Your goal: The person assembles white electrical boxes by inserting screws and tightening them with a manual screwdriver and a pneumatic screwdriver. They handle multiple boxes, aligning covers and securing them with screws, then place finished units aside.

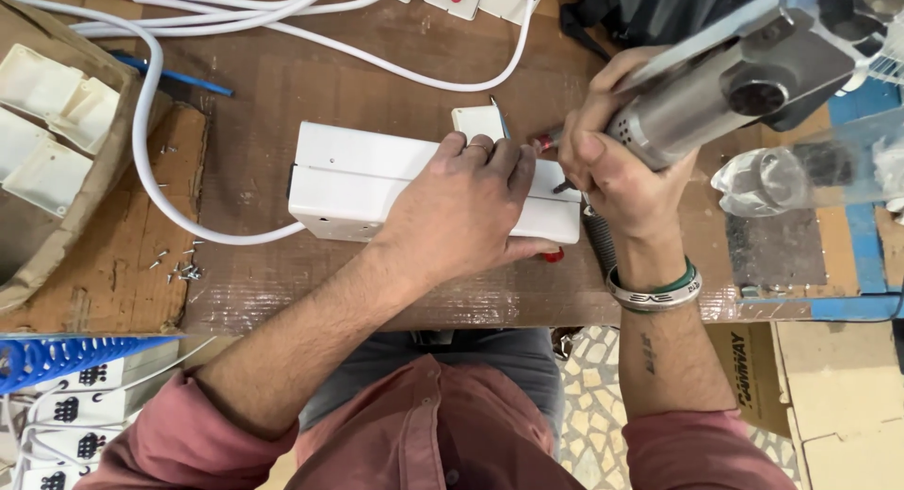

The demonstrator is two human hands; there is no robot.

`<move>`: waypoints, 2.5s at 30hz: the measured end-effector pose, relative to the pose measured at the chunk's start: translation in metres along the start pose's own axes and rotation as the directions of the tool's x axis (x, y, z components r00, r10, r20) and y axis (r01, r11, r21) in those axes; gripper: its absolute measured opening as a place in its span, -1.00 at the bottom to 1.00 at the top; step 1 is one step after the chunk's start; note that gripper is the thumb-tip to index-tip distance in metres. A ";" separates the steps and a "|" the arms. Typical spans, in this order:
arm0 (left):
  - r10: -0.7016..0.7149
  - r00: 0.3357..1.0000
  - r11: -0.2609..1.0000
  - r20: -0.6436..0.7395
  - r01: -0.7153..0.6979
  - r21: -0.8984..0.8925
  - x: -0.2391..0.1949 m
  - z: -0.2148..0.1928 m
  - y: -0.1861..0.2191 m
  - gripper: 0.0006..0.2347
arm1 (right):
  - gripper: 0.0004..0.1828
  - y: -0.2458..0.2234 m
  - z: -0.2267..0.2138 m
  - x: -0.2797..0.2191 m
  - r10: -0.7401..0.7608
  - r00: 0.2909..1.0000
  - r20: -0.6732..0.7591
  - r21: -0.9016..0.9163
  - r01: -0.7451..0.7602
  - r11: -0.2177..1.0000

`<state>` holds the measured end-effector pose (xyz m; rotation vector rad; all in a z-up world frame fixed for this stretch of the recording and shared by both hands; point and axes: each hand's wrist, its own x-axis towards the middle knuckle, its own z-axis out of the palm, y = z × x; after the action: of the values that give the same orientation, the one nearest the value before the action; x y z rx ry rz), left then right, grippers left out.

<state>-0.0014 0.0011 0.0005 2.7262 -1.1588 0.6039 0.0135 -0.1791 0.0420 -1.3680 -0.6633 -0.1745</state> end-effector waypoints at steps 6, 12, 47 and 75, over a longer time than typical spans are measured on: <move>0.011 1.000 1.000 0.009 -0.011 0.005 0.001 0.002 0.000 -0.17 | -0.64 0.003 -0.004 0.000 -0.019 1.000 -0.003 0.093 0.019 0.995; -0.007 1.000 0.999 0.005 0.008 -0.038 0.001 -0.001 0.000 -0.19 | -0.65 0.006 -0.006 0.000 -0.015 1.000 0.016 0.100 0.014 0.995; -0.029 1.000 0.999 0.009 0.030 -0.045 -0.001 -0.004 0.003 -0.19 | -0.60 -0.018 -0.141 -0.127 -0.130 0.907 -0.400 -0.914 -0.384 0.132; -0.607 0.723 0.697 -0.331 0.284 -0.658 -0.087 -0.070 -0.067 -0.72 | -0.77 0.066 -0.198 -0.112 0.216 0.975 -0.047 -0.994 -0.025 -0.108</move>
<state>-0.0299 0.1239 0.0320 1.9992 -0.3711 0.7174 0.0215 -0.3802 -0.0841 -3.0491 -0.4120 -0.5281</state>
